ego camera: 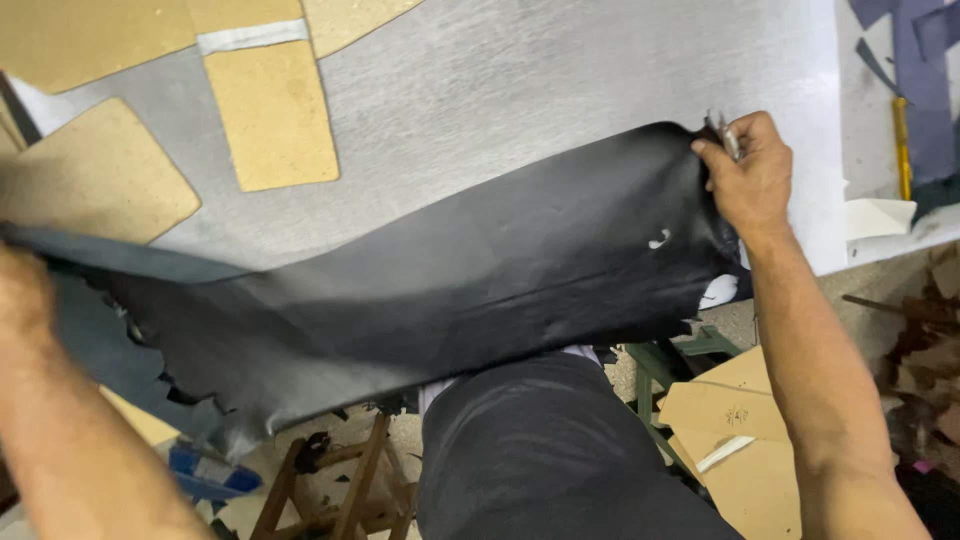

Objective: The person places cardboard templates on a large sheet of black fabric and uses a utility knife to cut the fabric along the template edges. The person repeatedly repositions templates and cuts multiple pieces, then sets the cut pieces aside.

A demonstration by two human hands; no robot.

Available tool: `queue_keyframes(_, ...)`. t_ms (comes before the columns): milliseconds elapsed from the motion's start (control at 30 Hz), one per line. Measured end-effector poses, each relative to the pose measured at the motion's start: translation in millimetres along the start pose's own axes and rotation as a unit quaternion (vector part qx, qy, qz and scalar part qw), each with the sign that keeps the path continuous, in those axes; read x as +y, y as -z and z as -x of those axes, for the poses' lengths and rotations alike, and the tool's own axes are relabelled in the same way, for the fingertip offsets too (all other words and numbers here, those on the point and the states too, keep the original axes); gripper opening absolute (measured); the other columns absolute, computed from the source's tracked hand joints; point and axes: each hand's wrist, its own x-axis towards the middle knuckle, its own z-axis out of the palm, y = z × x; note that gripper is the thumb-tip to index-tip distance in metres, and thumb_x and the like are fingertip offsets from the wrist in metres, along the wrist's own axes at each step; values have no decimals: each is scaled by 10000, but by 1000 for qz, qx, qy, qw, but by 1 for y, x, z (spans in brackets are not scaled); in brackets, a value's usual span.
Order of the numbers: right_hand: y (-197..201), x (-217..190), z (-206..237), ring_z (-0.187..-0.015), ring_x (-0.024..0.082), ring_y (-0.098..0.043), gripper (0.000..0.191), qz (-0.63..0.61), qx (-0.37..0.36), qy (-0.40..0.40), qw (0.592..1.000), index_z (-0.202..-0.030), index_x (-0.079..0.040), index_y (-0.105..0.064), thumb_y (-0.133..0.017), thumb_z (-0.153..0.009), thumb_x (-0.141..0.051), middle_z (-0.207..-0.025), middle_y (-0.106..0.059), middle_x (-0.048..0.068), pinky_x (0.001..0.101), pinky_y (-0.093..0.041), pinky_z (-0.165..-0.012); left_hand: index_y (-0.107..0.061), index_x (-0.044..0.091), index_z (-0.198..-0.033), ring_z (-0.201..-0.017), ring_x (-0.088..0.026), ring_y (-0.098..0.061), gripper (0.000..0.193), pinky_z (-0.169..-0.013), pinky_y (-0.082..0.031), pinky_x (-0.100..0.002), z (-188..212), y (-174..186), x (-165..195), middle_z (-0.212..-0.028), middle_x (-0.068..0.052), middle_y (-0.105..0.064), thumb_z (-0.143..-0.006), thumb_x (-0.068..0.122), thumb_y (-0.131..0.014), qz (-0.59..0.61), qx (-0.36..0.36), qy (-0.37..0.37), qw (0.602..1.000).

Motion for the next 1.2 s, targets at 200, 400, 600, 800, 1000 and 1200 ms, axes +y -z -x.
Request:
queue_keyframes(200, 6, 7, -31, -795, 126, -631, 297, 136, 0, 129, 982, -1074, 18, -587, -865, -999, -57, -898, -686, 90, 292, -504, -694, -496, 35, -1549, -1495, -500, -339, 649, -1273, -316, -553, 28, -49, 33, -1610, -310, -388, -924, -122, -430, 97, 235, -88, 963)
queue_keyframes(400, 20, 19, -45, -848, 113, -623, 371, 84, -68, 50, 993, -1244, 18, -650, -852, -943, -62, -1025, -690, 63, 269, -521, -730, -311, -4, -1606, -1558, -491, -77, 951, -1254, -94, -629, 139, -133, 128, -1670, -325, -124, -926, 528, -710, 96, 76, -35, 992)
queue_keyframes(600, 39, 18, -67, -814, 57, -615, 306, -45, -112, -13, 993, -1147, -12, -708, -841, -874, -49, -911, -671, -10, 189, -499, -708, -199, -97, -1635, -1582, -478, 2, 1019, -1270, -23, -627, 159, -172, 205, -1681, -371, -39, -1001, 578, -624, 106, 74, 24, 991)
queue_keyframes(800, 49, 6, -76, -609, 40, -545, 215, -140, -144, -92, 975, -1008, -39, -696, -826, -838, -52, -754, -640, -12, 185, -417, -528, -261, -26, -1596, -1553, -432, -64, 996, -1240, -63, -601, 162, -179, 389, -1662, -315, -126, -957, 697, -508, 81, 37, -203, 975)
queue_keyframes(1000, 67, 2, -82, -490, 33, -447, 100, -268, -144, -129, 944, -967, -32, -684, -764, -916, -65, -697, -602, -11, 198, -303, -417, -314, 61, -1595, -1566, -373, -153, 947, -1265, -107, -539, 170, -171, 566, -1661, -246, -227, -930, 712, -488, 102, 31, -420, 901)
queue_keyframes(1200, 62, 3, -83, -444, 44, -435, 86, -285, -107, -155, 940, -952, -39, -671, -724, -946, -106, -685, -623, 3, 204, -293, -387, -313, 40, -1579, -1557, -344, -182, 997, -1264, -120, -519, 170, -163, 588, -1647, -220, -245, -897, 744, -496, 86, 16, -465, 881)
